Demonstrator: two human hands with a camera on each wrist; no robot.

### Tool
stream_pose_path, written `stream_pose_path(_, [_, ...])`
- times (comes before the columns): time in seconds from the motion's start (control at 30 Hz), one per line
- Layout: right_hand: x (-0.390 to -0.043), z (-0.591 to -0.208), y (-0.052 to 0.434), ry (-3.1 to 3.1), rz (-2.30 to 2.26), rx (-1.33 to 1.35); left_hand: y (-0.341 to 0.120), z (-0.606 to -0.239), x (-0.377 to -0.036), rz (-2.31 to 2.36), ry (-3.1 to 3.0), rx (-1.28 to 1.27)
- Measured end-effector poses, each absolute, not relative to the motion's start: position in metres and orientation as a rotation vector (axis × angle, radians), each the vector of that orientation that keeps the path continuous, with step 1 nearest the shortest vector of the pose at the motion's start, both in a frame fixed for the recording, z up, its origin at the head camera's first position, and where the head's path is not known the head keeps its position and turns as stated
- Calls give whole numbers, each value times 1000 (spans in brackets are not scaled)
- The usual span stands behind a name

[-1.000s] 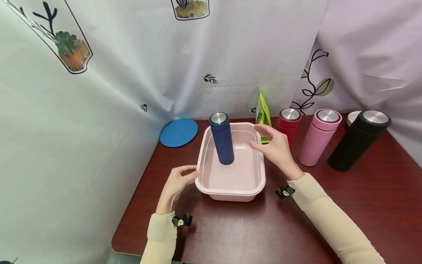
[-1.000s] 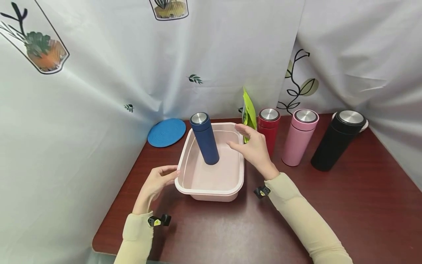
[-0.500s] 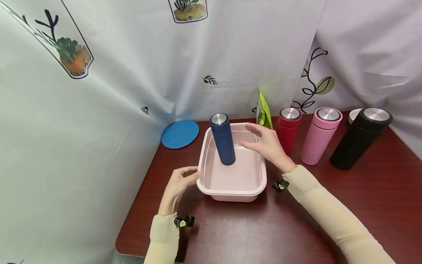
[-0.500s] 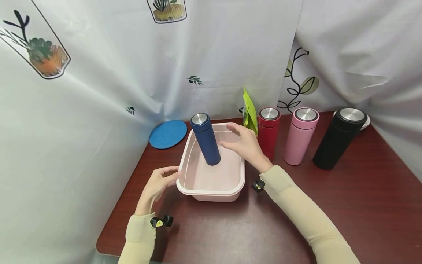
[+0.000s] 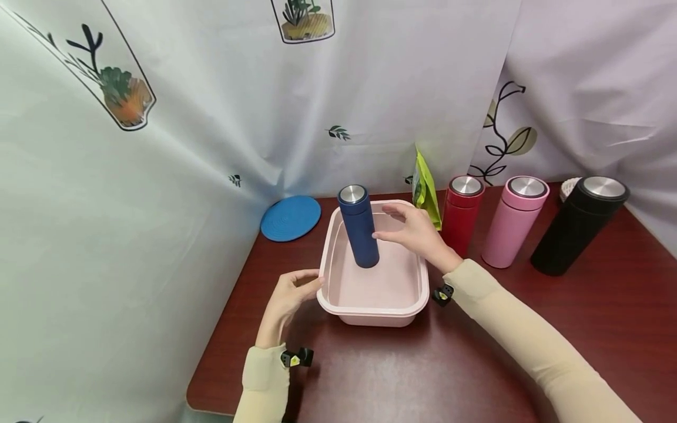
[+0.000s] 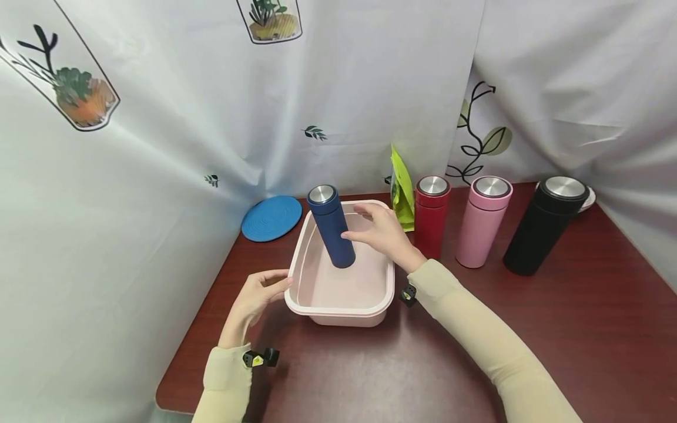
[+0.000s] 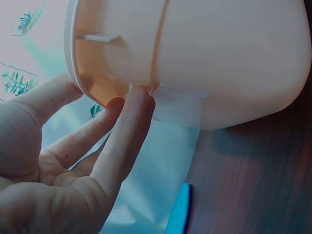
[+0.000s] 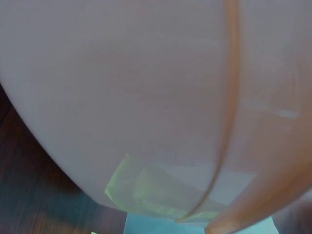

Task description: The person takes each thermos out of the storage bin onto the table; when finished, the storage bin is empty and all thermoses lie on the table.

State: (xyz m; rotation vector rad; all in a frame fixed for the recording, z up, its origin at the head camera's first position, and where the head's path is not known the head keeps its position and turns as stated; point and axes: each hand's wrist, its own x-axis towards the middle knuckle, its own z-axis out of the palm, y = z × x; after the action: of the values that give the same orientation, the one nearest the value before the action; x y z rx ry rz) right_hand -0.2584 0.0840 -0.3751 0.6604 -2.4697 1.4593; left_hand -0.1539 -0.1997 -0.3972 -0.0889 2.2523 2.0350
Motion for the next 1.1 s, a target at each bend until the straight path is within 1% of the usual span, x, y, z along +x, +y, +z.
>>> stream_pose_path(0.2, [-263, -371, 76, -2514, 1424, 688, -200, -398, -155, 2049, 2242, -76])
stream_pose_path(0.47, [-276, -372, 65, -2550, 1426, 801, -202, -399, -155, 2058, 2236, -72])
stream_pose_path(0.8, [-285, -375, 62, -2660, 1449, 796, -201, -400, -155, 2078, 2212, -68])
stream_pose_path(1.1, [-292, -382, 58, -2627, 1449, 936, -201, -399, -155, 2066, 2211, -85])
